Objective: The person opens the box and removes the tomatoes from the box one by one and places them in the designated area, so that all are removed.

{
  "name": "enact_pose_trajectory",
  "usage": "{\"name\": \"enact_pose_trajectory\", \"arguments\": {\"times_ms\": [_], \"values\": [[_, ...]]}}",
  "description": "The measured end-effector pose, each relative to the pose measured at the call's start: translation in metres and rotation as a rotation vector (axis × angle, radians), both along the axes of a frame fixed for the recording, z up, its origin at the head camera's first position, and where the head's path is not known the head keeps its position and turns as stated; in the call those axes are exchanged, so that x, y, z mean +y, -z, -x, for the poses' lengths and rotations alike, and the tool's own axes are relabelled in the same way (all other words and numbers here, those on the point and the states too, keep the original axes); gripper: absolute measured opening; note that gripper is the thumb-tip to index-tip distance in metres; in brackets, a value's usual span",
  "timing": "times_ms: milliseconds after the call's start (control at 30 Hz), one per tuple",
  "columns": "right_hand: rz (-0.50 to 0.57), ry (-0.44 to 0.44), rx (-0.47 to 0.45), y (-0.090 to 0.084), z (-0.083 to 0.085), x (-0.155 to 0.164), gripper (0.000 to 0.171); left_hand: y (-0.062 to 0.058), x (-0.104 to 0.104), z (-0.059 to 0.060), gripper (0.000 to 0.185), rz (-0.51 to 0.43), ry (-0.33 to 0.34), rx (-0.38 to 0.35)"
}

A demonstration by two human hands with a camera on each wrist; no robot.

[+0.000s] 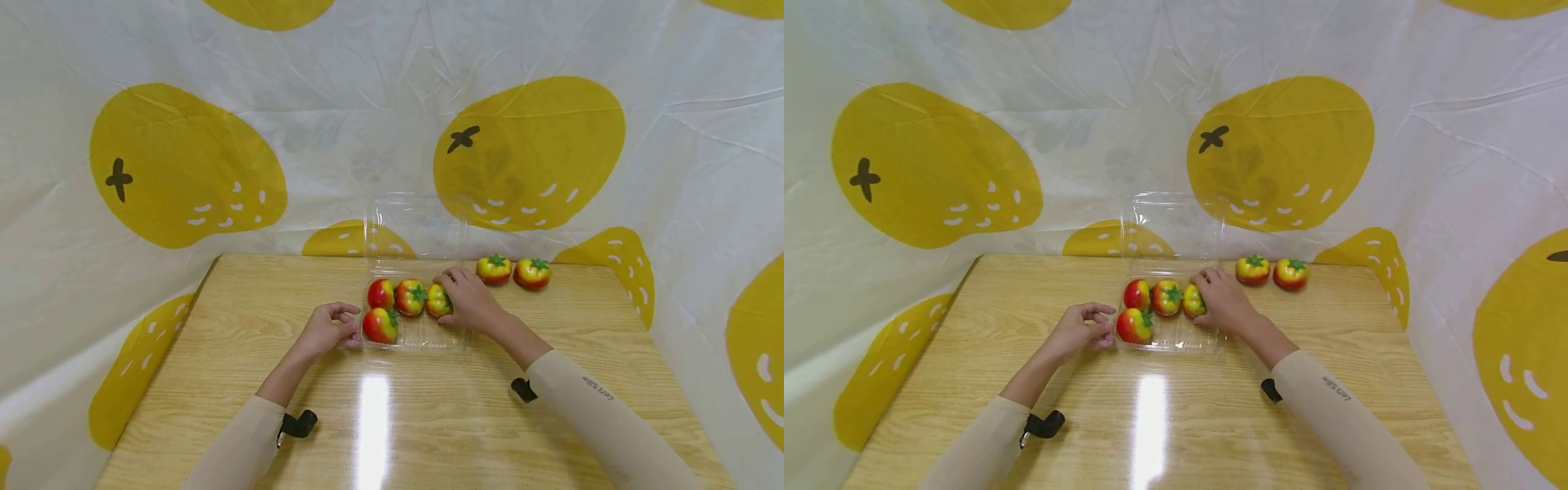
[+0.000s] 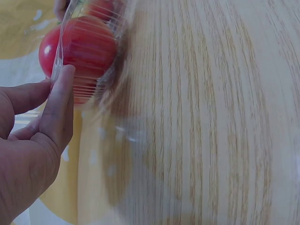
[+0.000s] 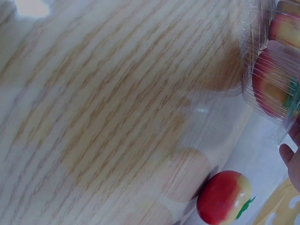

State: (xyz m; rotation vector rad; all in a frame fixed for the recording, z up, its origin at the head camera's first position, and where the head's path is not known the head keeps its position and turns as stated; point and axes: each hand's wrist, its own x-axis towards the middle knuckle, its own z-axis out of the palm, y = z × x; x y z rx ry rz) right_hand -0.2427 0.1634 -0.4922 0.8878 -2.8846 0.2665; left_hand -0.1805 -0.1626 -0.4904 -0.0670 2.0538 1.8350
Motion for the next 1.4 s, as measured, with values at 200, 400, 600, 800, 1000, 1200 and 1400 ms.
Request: {"name": "enact_pose_trajectory", "arguments": {"times_ms": [200,400,600,800,1000,1200,1400], "values": [[0.016,-0.012,-0.008,0.000,0.001,0.001,0.079,-0.018,0.002,-0.006,0.036,0.001,0.010,-0.010],[0.043,-0.016,-0.025,0.001,0.001,0.004,0.079,-0.017,0.002,-0.006,0.036,0.001,0.009,-0.010],[0.075,-0.005,-0.059,-0.002,-0.001,0.004,0.078,-0.017,0.002,-0.006,0.036,-0.007,0.010,-0.002],[0.111,-0.009,-0.079,-0.008,-0.003,0.006,0.077,-0.016,0.003,-0.006,0.036,-0.005,0.007,0.000],[0.130,-0.020,-0.068,-0.012,-0.005,0.009,0.077,-0.017,0.003,-0.007,0.036,-0.001,-0.002,-0.011],[0.188,-0.022,-0.089,-0.016,-0.010,0.011,0.077,-0.020,0.004,-0.008,0.037,-0.002,-0.005,-0.006],[0.277,-0.026,-0.137,-0.020,-0.016,0.014,0.076,-0.013,0.003,-0.005,0.037,0.006,-0.003,-0.012]]}}
